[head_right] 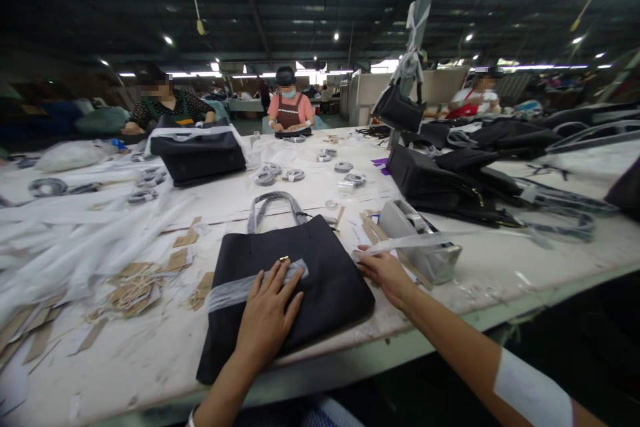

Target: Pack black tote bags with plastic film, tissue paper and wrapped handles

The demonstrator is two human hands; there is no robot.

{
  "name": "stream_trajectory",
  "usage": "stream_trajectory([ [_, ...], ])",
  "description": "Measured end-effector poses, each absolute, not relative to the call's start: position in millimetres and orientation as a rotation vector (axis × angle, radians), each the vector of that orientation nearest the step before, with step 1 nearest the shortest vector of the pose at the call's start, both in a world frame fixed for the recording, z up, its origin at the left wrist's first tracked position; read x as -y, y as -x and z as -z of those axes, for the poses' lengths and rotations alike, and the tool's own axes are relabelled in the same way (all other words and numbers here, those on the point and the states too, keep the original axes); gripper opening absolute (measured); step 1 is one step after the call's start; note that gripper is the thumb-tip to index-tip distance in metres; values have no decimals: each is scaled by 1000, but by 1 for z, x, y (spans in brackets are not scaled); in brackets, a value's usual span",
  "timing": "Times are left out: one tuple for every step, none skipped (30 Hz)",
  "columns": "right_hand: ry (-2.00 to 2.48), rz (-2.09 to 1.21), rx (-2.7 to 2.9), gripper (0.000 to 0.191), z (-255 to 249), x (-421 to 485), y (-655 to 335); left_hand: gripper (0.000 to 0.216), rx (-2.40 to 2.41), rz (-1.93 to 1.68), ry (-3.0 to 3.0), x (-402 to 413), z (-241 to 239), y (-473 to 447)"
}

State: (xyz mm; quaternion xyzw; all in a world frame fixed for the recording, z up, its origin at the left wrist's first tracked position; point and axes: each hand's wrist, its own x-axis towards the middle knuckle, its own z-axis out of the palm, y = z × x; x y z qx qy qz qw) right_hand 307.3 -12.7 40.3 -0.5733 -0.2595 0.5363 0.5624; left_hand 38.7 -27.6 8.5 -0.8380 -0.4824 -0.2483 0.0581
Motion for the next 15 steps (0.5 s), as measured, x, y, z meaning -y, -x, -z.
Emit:
stream_trajectory([
  [1351, -1255, 598, 27, -39, 11, -307, 43, 1458, 753, 2538, 28, -8, -39],
  [1347, -1249, 589, 23, -38, 10, -308, 43, 1456, 752, 2540, 28, -8, -39],
  [1342, -1236, 588, 20, -37, 9, -310, 43, 1456, 751, 2540, 28, -8, -39],
  [1339, -1216, 597, 18, -36, 9, -311, 43, 1458, 750, 2540, 27, -7, -39],
  [1338, -1197, 615, 17, -36, 10, -313, 43, 1461, 749, 2538, 27, -7, -39],
  [1336, -1187, 639, 18, -36, 11, -314, 43, 1462, 747, 2535, 27, -7, -39],
  [1334, -1188, 665, 21, -35, 12, -315, 43, 1461, 747, 2530, 27, -7, -39],
  [1329, -1204, 689, 25, -35, 13, -316, 43, 1456, 746, 2525, 27, -7, -39],
  [1324, -1229, 706, 28, -34, 14, -317, 43, 1448, 745, 2521, 27, -7, -39],
  [1316, -1250, 714, 30, -34, 14, -318, 44, 1442, 743, 2518, 27, -7, -39],
  [1312, -1254, 712, 30, -33, 14, -319, 44, 1436, 740, 2517, 27, -7, -39],
  [1314, -1237, 703, 29, -32, 14, -319, 44, 1434, 736, 2516, 27, -7, -39],
  [1321, -1203, 690, 27, -31, 12, -320, 44, 1435, 733, 2516, 27, -7, -39],
  [1330, -1160, 676, 26, -31, 11, -321, 44, 1438, 732, 2516, 27, -7, -39],
  [1337, -1119, 666, 24, -31, 9, -322, 44, 1438, 729, 2516, 27, -7, -39],
])
